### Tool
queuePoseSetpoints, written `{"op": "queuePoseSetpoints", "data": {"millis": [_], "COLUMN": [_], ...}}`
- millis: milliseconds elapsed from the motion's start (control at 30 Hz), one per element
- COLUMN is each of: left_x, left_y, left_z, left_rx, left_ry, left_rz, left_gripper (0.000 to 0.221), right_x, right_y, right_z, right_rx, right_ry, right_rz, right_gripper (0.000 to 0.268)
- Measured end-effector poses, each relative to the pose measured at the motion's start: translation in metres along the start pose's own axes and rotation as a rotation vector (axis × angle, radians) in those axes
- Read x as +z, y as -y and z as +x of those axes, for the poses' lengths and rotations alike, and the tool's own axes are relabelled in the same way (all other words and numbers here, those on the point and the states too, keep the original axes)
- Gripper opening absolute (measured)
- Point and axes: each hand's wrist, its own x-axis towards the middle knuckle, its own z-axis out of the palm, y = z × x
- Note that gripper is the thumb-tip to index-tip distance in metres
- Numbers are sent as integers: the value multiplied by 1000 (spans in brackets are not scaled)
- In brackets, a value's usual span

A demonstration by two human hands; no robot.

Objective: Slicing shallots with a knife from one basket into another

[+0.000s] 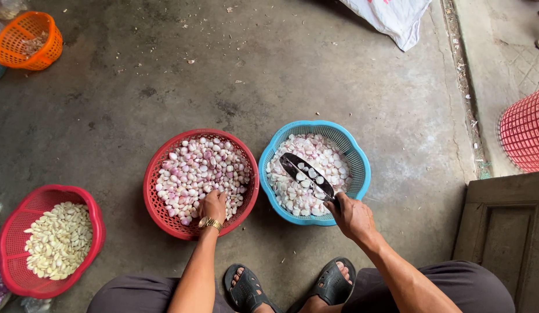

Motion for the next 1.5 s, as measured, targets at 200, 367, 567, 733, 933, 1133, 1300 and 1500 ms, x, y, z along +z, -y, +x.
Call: {"op": "queuePoseSetpoints", "data": {"millis": [200,367,567,733,933,1133,1300,1500], "left_x": [-3,52,51,35,56,69,34,66], "left_y": [-81,-122,-160,-173,-170,-165,-180,-166], "left_z": [-27,-32,-50,-53,-69,-50,-65,-37], "left_rx": [-73,-113,-204,-283,-273,-294,-257,-233], "left_ry": [149,232,390,604,604,704,712,705], "left_rz": [-781,-1115,-1281,-1654,-1543,-1639,-1624,-1614], "left_gripper": [25,24,21,42,28,29,26,20], "right_x": [-6,-3,-9,-17,-12,-17,-11,-17], "right_y": [17,7,9,21,23,26,19,22], "right_z": [-10,-2,-6,-17,-13,-20,-9,-15], "right_rx": [-60,-41,-59,-141,-96,-94,-81,-69], "right_ry": [33,-11,-2,10,-3,20,13,26], "right_rz": [29,40,44,28,9,43,34,30], "right_gripper": [38,43,44,43,49,50,51,50]}}
